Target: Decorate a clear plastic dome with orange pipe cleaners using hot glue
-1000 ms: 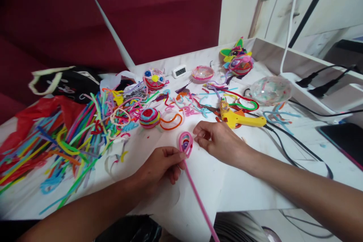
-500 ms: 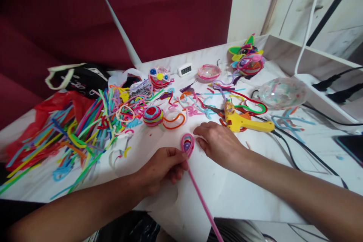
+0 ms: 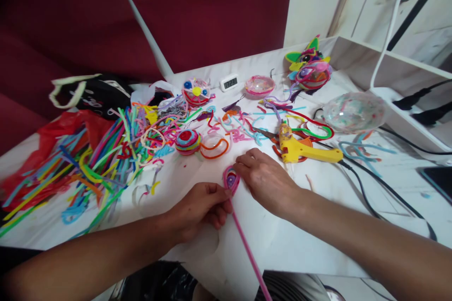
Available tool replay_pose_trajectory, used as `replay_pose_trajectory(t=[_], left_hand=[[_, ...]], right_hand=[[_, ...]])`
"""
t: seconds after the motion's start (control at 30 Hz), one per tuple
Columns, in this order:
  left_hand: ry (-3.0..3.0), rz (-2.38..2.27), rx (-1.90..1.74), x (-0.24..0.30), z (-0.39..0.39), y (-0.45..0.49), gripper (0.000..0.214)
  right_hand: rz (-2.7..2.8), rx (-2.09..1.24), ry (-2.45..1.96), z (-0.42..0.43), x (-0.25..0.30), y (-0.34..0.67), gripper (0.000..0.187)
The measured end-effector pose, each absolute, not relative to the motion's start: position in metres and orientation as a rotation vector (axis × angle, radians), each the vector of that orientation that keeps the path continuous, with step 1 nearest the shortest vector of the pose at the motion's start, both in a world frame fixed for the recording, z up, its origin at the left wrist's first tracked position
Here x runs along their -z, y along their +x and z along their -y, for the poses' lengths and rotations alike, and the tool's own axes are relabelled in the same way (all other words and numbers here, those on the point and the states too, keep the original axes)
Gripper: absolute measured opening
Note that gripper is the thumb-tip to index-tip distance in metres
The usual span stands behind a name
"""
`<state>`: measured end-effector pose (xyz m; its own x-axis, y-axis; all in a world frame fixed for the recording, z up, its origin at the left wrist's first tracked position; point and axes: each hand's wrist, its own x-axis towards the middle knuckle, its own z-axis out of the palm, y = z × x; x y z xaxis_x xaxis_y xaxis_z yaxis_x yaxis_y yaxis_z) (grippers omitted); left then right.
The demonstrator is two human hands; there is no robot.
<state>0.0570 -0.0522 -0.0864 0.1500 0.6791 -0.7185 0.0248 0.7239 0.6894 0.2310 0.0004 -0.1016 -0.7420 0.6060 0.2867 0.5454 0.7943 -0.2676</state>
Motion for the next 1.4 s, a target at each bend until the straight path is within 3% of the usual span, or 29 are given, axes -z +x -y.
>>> replay_pose_trajectory(t=[0.63, 0.93, 1.27, 1.4], left_hand=[[0.706, -1.333, -0.496, 0.088, 0.054, 0.058, 0.021], [1.065, -1.343, -0.491, 0.094, 0.07, 0.048, 0.016], [1.3, -1.257, -0.475, 0.081, 0.067, 0.037, 0.024], [1.473, -1.397, -0.689, 0.084, 0.042, 0.025, 0.026]], right_hand=[[2.588, -0.277, -0.871, 0.001, 0.108, 0.228, 0.024], [2.443, -0.26, -0.883, 0.0, 0.101, 0.238, 0.033], [2.608, -0.486, -0.567, 0.005, 0.083, 0.25, 0.027], [2.552, -0.732, -0.597, 0.002, 0.083, 0.252, 0.025]])
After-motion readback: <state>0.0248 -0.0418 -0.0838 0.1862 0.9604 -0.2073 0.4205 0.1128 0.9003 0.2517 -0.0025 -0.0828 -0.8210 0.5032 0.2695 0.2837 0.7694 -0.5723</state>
